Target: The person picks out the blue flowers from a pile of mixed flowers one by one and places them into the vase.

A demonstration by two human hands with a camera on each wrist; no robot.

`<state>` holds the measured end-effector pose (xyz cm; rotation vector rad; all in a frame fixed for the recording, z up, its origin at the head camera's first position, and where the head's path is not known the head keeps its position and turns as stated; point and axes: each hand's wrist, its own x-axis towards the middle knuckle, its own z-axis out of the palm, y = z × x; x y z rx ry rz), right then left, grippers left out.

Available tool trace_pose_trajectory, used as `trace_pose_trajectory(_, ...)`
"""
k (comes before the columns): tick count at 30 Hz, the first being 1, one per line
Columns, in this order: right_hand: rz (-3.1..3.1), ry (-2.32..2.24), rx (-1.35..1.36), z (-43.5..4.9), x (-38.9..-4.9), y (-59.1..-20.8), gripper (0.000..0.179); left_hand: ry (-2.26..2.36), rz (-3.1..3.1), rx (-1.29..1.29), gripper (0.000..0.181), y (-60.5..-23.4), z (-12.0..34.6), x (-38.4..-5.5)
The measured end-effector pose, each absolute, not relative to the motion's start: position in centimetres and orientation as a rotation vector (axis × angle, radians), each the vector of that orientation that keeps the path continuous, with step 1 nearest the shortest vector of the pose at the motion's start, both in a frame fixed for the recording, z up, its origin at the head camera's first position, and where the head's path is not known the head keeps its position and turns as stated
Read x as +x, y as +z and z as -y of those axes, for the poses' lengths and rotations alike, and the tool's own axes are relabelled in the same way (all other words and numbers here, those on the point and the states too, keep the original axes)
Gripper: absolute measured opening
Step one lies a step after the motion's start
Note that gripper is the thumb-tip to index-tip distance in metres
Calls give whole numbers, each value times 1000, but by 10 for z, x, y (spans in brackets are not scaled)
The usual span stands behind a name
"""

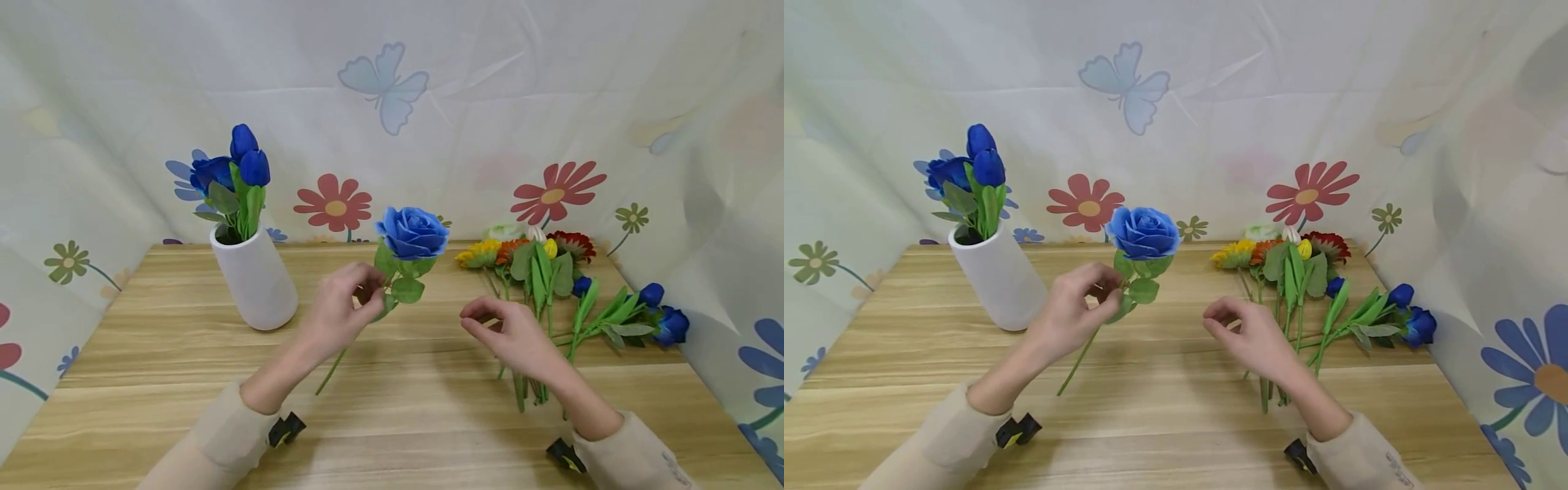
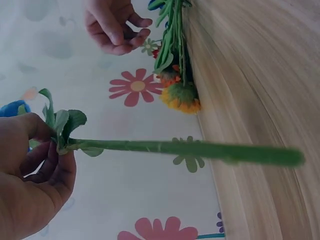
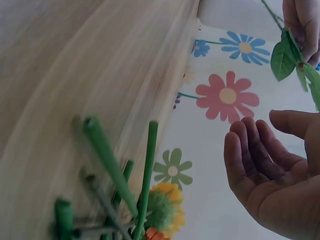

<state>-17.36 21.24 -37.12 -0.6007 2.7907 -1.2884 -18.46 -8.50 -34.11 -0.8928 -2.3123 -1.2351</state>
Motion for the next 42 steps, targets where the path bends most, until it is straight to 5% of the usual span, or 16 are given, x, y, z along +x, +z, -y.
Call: trace_pose_trajectory(42,-2972,-1115,-370,-272,-178,-365,27,-637,2149,-1062,13,-302,102,-176)
